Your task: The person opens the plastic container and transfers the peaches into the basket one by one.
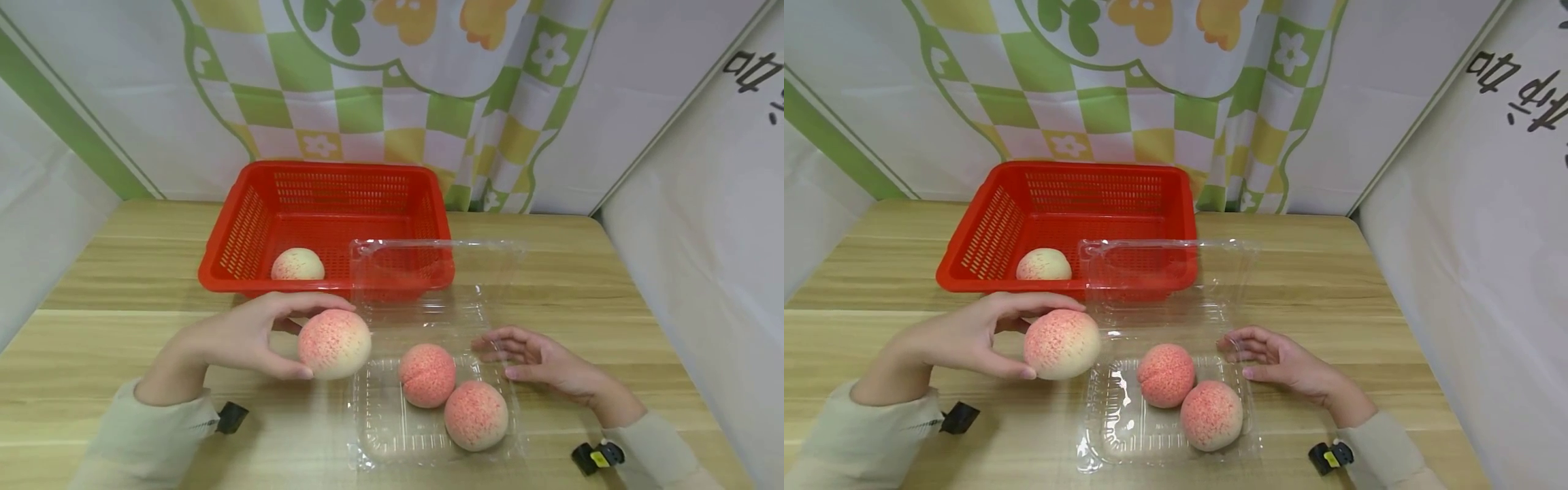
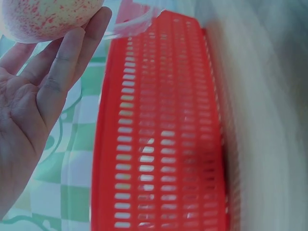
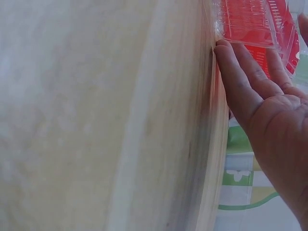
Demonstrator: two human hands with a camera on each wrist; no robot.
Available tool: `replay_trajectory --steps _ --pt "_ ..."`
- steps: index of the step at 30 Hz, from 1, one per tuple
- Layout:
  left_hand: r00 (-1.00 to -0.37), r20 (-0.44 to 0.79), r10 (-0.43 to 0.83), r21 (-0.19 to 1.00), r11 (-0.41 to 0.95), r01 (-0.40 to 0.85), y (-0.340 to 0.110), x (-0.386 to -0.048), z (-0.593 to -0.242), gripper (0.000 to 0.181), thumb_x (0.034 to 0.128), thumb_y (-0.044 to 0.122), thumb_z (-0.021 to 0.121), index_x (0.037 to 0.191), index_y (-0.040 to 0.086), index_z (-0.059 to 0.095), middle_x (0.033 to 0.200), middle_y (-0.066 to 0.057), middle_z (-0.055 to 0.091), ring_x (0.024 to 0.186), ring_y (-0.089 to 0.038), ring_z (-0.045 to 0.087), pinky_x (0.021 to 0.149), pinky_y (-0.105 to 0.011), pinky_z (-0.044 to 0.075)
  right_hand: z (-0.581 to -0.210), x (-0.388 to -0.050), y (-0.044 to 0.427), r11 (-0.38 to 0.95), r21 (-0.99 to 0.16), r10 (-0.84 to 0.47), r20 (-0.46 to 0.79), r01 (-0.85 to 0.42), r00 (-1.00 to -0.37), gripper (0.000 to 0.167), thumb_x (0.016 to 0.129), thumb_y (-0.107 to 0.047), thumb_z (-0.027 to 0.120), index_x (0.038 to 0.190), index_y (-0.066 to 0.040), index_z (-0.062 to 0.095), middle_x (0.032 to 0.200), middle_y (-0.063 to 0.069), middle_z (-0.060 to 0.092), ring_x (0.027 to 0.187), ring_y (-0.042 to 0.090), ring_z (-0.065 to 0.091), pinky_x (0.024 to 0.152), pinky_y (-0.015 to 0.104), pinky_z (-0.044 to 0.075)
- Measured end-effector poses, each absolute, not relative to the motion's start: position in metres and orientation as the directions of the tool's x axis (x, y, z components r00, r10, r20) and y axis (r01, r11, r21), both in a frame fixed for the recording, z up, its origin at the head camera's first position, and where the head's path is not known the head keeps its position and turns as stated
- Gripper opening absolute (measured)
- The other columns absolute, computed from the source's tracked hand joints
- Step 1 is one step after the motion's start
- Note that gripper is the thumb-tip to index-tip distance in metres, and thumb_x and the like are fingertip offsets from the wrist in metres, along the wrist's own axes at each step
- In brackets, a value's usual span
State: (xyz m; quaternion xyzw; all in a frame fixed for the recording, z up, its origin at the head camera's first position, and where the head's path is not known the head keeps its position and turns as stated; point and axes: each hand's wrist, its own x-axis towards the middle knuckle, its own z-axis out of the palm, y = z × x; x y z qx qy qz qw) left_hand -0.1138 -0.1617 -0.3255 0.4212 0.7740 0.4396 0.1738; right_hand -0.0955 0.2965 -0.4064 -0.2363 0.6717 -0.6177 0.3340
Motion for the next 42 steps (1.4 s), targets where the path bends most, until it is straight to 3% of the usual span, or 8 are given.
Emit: replay_trajectory --steps 12,20,31,39,42 --pt "-0.631 0.165 0.758 0.805 0.266 0.530 -0.183 -0.119 -0.314 0.074 0.0782 0.011 0.083 0.144 0.020 0.049 0.142 0.007 0.054 0.120 -0.009 0.058 0.092 -0.029 0.057 -0.406 -0.095 0.297 0.115 -0.989 -0.733 -0.148 0.093 -0.664 0.055 0.098 0.005 0.052 0.146 0.012 0.026 0.153 0.024 0.039 0.132 0.014 0.055 0.106 0.025 0.047" --pt "-0.626 0.220 0.748 0.829 0.195 0.524 -0.192 -0.131 -0.310 0.074 0.0783 -0.002 0.079 0.144 0.011 0.048 0.139 0.003 0.055 0.109 -0.015 0.066 0.087 -0.032 0.059 -0.408 -0.096 0.298 0.095 -0.991 -0.744 -0.135 0.096 -0.655 0.055 0.098 0.005 0.050 0.146 0.013 0.025 0.153 0.018 0.042 0.132 0.014 0.054 0.106 0.025 0.047" --pt "-0.703 0.291 0.648 0.842 0.175 0.510 -0.197 -0.149 -0.309 0.077 0.0773 -0.012 0.075 0.146 0.005 0.045 0.134 -0.001 0.059 0.113 -0.013 0.064 0.086 -0.026 0.059 -0.408 -0.097 0.298 0.088 -0.991 -0.749 -0.130 0.097 -0.650 0.055 0.098 0.006 0.050 0.146 0.013 0.024 0.154 0.017 0.042 0.133 0.014 0.053 0.106 0.026 0.047" --pt "-0.802 0.205 0.562 0.849 0.305 0.431 -0.190 -0.166 -0.312 0.072 0.0816 0.000 0.078 0.145 0.015 0.048 0.137 0.000 0.055 0.119 -0.008 0.059 0.090 -0.022 0.057 -0.409 -0.097 0.298 0.070 -0.993 -0.758 -0.116 0.097 -0.641 0.054 0.098 0.007 0.048 0.146 0.013 0.024 0.154 0.015 0.043 0.133 0.014 0.053 0.107 0.026 0.046" --pt "-0.828 0.156 0.539 0.852 0.351 0.388 -0.185 -0.174 -0.315 0.071 0.0816 0.004 0.079 0.144 0.017 0.048 0.138 -0.003 0.055 0.121 -0.014 0.058 0.090 -0.023 0.057 -0.408 -0.097 0.298 0.067 -0.993 -0.761 -0.113 0.095 -0.639 0.053 0.098 0.008 0.048 0.146 0.013 0.025 0.154 0.016 0.043 0.134 0.014 0.053 0.107 0.026 0.046"
